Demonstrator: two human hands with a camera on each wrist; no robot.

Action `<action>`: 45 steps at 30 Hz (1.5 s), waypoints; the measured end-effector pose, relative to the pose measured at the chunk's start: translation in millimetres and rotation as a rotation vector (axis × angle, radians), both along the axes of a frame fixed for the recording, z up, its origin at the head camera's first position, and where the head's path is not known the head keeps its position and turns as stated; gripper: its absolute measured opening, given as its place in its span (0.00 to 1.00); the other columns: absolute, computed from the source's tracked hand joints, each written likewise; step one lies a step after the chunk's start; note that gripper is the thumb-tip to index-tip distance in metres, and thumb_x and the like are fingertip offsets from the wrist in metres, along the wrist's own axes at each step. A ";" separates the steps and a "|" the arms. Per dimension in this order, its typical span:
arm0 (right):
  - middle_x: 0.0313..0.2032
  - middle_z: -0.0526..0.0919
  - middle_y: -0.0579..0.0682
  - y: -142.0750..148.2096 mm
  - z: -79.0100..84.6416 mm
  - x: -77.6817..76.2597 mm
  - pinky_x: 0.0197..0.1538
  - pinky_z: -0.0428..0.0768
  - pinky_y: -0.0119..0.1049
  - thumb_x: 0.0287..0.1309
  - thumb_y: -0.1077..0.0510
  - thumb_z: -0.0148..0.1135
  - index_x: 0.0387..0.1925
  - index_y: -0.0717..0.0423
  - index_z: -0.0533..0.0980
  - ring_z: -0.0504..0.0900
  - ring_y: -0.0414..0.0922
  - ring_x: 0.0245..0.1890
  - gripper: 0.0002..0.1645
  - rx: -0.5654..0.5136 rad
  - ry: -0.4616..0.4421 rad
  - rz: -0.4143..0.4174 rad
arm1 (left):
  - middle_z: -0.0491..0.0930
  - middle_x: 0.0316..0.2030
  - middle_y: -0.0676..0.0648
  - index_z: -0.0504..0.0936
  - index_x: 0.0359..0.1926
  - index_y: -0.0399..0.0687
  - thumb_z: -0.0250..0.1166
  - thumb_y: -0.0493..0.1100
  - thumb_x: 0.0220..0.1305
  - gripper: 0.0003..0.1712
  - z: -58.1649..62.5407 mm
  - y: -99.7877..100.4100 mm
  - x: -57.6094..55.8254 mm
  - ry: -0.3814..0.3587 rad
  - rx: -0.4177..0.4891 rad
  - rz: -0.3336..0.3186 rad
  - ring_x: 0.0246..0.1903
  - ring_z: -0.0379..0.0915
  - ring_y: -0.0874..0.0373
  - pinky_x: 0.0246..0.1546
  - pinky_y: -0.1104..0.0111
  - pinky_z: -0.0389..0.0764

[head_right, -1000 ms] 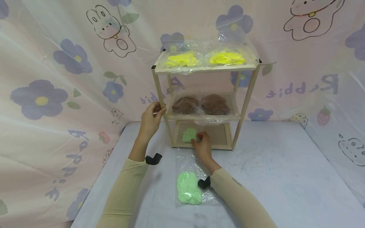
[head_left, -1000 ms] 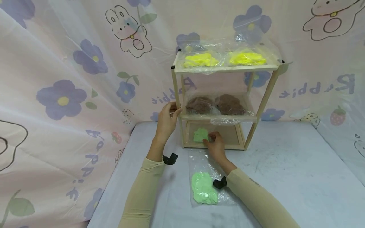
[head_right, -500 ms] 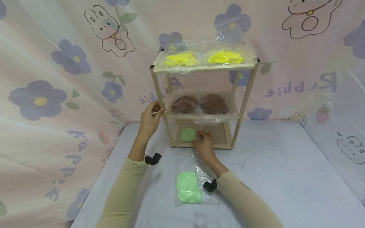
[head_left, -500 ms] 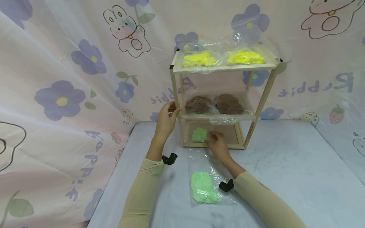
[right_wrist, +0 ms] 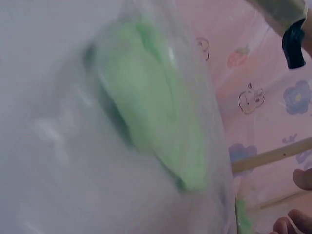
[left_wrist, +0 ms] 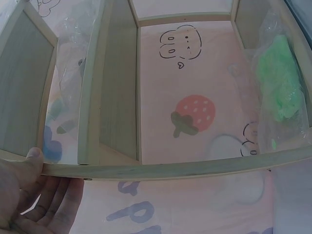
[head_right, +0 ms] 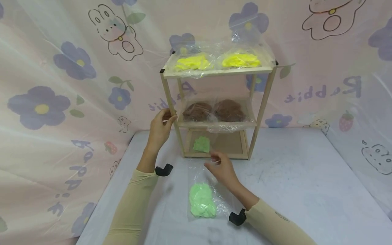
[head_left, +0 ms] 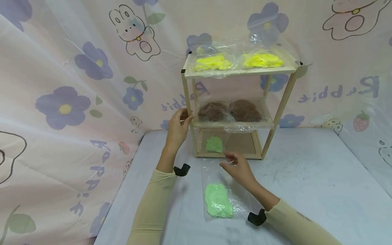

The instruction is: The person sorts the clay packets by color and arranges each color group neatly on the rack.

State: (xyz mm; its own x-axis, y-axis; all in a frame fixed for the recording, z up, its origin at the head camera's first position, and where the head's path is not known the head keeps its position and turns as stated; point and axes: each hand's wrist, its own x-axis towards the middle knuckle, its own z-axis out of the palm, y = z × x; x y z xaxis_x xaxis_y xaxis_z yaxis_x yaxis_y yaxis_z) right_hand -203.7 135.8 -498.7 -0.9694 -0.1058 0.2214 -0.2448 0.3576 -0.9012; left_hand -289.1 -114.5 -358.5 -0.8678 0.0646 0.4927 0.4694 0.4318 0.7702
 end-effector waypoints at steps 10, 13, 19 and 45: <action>0.51 0.86 0.58 18.1 -4.4 43.5 0.53 0.86 0.36 0.63 0.54 0.80 0.58 0.62 0.81 0.83 0.48 0.49 0.27 0.062 -0.072 0.066 | 0.83 0.53 0.38 0.81 0.61 0.37 0.66 0.39 0.78 0.17 1.8 0.3 -0.3 -0.001 0.003 -0.002 0.56 0.82 0.44 0.61 0.59 0.87; 0.47 0.86 0.54 23.6 -5.8 53.5 0.51 0.85 0.34 0.63 0.51 0.80 0.57 0.60 0.82 0.82 0.43 0.46 0.27 0.090 -0.096 0.092 | 0.82 0.54 0.38 0.80 0.62 0.37 0.66 0.39 0.78 0.17 1.6 0.2 -0.1 -0.004 -0.004 0.000 0.56 0.82 0.44 0.61 0.59 0.87; 0.45 0.85 0.48 28.8 -7.5 72.4 0.50 0.85 0.34 0.61 0.46 0.81 0.56 0.59 0.81 0.81 0.44 0.45 0.30 0.164 -0.111 0.199 | 0.82 0.54 0.38 0.80 0.62 0.36 0.66 0.40 0.78 0.18 1.8 -0.1 1.0 -0.007 -0.008 -0.004 0.57 0.82 0.44 0.62 0.59 0.86; 0.48 0.80 0.40 33.7 -17.5 88.5 0.55 0.84 0.40 0.54 0.51 0.85 0.51 0.50 0.81 0.77 0.44 0.50 0.27 0.422 0.072 0.343 | 0.83 0.54 0.38 0.81 0.61 0.36 0.66 0.39 0.77 0.17 0.3 0.2 0.9 0.011 -0.001 -0.002 0.56 0.82 0.44 0.62 0.60 0.87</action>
